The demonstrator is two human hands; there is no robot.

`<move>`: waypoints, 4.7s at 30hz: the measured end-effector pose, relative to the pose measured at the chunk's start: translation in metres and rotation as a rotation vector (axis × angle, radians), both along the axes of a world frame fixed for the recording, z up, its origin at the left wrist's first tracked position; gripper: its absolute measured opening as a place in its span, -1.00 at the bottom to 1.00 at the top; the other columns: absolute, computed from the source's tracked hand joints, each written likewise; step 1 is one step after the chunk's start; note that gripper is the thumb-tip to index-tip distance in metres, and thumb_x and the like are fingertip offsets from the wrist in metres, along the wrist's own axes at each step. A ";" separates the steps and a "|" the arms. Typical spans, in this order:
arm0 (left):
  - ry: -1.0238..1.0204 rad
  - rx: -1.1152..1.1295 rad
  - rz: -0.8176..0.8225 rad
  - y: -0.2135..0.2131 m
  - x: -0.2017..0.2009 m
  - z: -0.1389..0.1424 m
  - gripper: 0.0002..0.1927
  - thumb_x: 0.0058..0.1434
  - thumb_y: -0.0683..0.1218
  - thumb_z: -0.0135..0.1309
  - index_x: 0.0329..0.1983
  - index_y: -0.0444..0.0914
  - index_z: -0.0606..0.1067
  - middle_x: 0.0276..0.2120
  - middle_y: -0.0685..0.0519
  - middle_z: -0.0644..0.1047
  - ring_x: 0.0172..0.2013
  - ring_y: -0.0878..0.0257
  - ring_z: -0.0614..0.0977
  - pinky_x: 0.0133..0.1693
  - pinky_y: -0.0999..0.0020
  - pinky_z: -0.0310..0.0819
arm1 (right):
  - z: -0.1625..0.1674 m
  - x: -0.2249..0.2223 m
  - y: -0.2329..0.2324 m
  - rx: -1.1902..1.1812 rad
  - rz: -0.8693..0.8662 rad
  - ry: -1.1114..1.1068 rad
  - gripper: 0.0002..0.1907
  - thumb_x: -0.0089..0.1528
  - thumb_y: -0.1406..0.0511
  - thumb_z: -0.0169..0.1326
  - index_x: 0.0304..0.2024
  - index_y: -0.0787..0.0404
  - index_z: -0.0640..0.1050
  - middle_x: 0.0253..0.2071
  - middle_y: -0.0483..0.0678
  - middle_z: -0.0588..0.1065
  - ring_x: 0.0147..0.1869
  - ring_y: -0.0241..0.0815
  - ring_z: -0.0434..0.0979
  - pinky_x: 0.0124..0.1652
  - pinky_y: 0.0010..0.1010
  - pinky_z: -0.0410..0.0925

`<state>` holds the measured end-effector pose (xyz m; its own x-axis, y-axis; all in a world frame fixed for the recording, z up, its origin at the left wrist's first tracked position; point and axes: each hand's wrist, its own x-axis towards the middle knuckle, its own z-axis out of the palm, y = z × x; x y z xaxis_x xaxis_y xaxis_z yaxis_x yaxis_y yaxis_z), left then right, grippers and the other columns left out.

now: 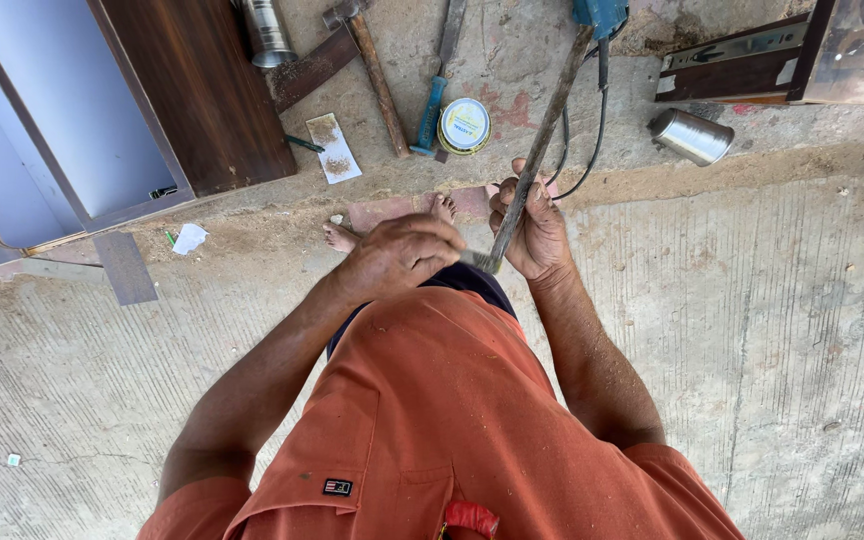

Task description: The person applies a gold-colored finish to the edges of a wooden cabinet using a small brush and a metal file, then uses a handheld electric sander on a separate wooden board. The person repeatedly dips the brush into a small container and applies the finish to the cabinet's edges, then switches to sanding the board with the power tool.

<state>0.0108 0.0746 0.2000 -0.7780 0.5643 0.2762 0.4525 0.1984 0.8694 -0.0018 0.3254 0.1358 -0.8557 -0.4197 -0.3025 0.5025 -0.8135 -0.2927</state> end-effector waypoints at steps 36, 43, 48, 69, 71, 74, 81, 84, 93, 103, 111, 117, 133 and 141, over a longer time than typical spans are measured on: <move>-0.383 0.159 0.580 0.025 -0.097 -0.037 -0.96 0.33 -0.16 0.24 -0.22 -0.22 0.60 -0.34 0.06 0.64 -0.46 0.43 0.56 -0.52 0.52 0.50 | 0.006 0.010 0.006 0.049 0.113 0.075 -0.45 0.31 0.19 0.31 0.33 0.05 0.51 -0.27 -0.11 0.54 -0.20 -0.28 0.47 -0.25 -0.47 0.35; -0.294 0.223 0.727 0.004 -0.138 -0.069 -0.89 0.32 -0.16 0.29 -0.13 -0.23 0.61 -0.26 0.04 0.67 -0.32 0.42 0.64 -0.32 0.51 0.67 | -0.013 0.028 0.027 0.071 0.132 0.055 -0.52 0.33 0.19 0.29 0.27 0.13 0.54 -0.29 -0.06 0.57 -0.27 -0.26 0.51 -0.33 -0.47 0.35; -0.674 0.114 0.776 -0.004 -0.118 -0.105 -0.80 0.33 -0.09 0.23 -0.03 -0.25 0.64 -0.18 0.02 0.66 -0.26 0.34 0.66 -0.27 0.49 0.69 | -0.023 0.032 0.058 0.157 0.015 0.011 -0.50 0.32 0.20 0.29 0.28 0.17 0.52 -0.27 -0.05 0.58 -0.24 -0.24 0.52 -0.31 -0.45 0.37; -0.169 -0.656 0.394 0.036 -0.103 -0.146 -0.49 0.11 0.16 0.43 0.02 -0.17 0.60 0.05 0.07 0.44 0.09 0.15 0.52 0.16 0.19 0.49 | -0.042 0.036 0.097 0.303 -0.019 -0.052 -0.40 0.31 0.16 0.26 0.34 0.22 0.46 -0.26 -0.04 0.56 -0.25 -0.22 0.50 -0.27 -0.41 0.39; -0.132 -0.703 0.368 0.038 -0.107 -0.139 -0.28 -0.03 0.16 0.46 0.17 -0.16 0.49 0.11 -0.01 0.38 0.16 0.04 0.42 0.23 0.02 0.34 | -0.043 0.035 0.098 0.301 -0.020 -0.056 -0.39 0.31 0.17 0.27 0.36 0.21 0.46 -0.27 -0.03 0.56 -0.25 -0.22 0.49 -0.29 -0.42 0.37; -0.130 -0.827 0.228 0.052 -0.119 -0.136 -0.05 -0.06 0.10 0.46 0.38 -0.12 0.28 0.33 -0.07 0.19 0.33 0.00 0.23 0.27 -0.14 0.19 | -0.042 0.033 0.100 0.306 -0.037 -0.036 -0.41 0.31 0.17 0.27 0.35 0.22 0.46 -0.26 -0.03 0.57 -0.26 -0.22 0.49 -0.28 -0.41 0.37; -0.027 -0.908 0.150 0.069 -0.113 -0.160 -0.04 0.14 -0.06 0.36 0.54 -0.13 0.11 0.52 -0.10 0.04 0.49 -0.07 0.08 0.39 -0.07 0.13 | -0.031 0.031 0.100 0.311 -0.039 -0.064 -0.31 0.28 0.13 0.29 0.40 0.26 0.44 -0.30 -0.06 0.56 -0.30 -0.26 0.47 -0.31 -0.45 0.36; 0.025 -0.889 0.172 0.068 -0.109 -0.171 -0.05 0.18 -0.08 0.29 0.57 -0.14 0.05 0.52 -0.11 0.03 0.51 -0.07 0.06 0.43 -0.06 0.10 | -0.030 0.031 0.100 0.245 -0.056 -0.053 -0.35 0.29 0.14 0.30 0.34 0.26 0.43 -0.27 -0.07 0.55 -0.25 -0.25 0.48 -0.28 -0.44 0.37; 0.099 -1.000 0.191 0.070 -0.109 -0.161 -0.11 0.29 -0.17 0.19 0.62 -0.08 0.05 0.58 -0.09 -0.02 0.54 -0.04 0.04 0.41 -0.06 0.09 | -0.025 0.028 0.092 0.083 -0.059 -0.071 -0.46 0.32 0.15 0.29 0.30 0.10 0.46 -0.26 -0.11 0.51 -0.25 -0.27 0.43 -0.26 -0.47 0.36; -0.151 -0.454 0.417 0.022 -0.097 -0.110 -0.36 0.18 0.05 0.34 0.29 -0.22 0.45 0.44 -0.17 0.24 0.38 -0.06 0.36 0.36 0.01 0.32 | 0.023 -0.005 0.038 -0.001 0.105 0.062 -0.48 0.31 0.12 0.29 0.28 0.08 0.49 -0.29 -0.16 0.50 -0.25 -0.32 0.40 -0.22 -0.50 0.33; -0.884 0.632 0.361 -0.011 -0.007 -0.047 -0.65 0.34 -0.05 0.19 0.15 -0.27 0.60 0.01 -0.07 0.68 0.04 0.20 0.70 0.07 0.36 0.69 | 0.048 -0.002 -0.039 -0.035 0.333 0.096 -0.52 0.31 0.10 0.29 0.21 0.09 0.52 -0.31 -0.18 0.45 -0.26 -0.35 0.35 -0.25 -0.51 0.28; -0.823 0.887 0.297 -0.062 0.045 -0.003 -0.58 0.33 -0.02 0.26 0.19 -0.31 0.55 0.00 -0.01 0.66 -0.07 0.36 0.68 -0.14 0.44 0.62 | 0.064 0.024 -0.103 -0.045 0.451 0.070 -0.56 0.33 0.06 0.26 0.15 0.10 0.52 -0.36 -0.21 0.39 -0.31 -0.40 0.29 -0.31 -0.57 0.24; -0.855 1.158 0.097 -0.220 0.150 -0.006 -0.63 0.36 -0.15 0.23 0.21 -0.35 0.54 -0.04 -0.07 0.66 -0.21 0.31 0.67 -0.25 0.45 0.62 | 0.076 0.151 -0.277 -0.051 0.502 0.013 -0.53 0.27 0.10 0.31 0.15 0.05 0.47 -0.34 -0.19 0.42 -0.31 -0.38 0.34 -0.29 -0.55 0.28; -0.837 1.247 0.013 -0.249 0.183 -0.012 -0.66 0.31 -0.16 0.24 0.14 -0.32 0.56 -0.07 -0.01 0.65 -0.04 0.23 0.67 0.06 0.30 0.60 | 0.069 0.192 -0.303 -0.016 0.523 0.074 -0.57 0.30 0.02 0.27 0.02 0.11 0.49 -0.32 -0.18 0.39 -0.27 -0.34 0.31 -0.28 -0.51 0.25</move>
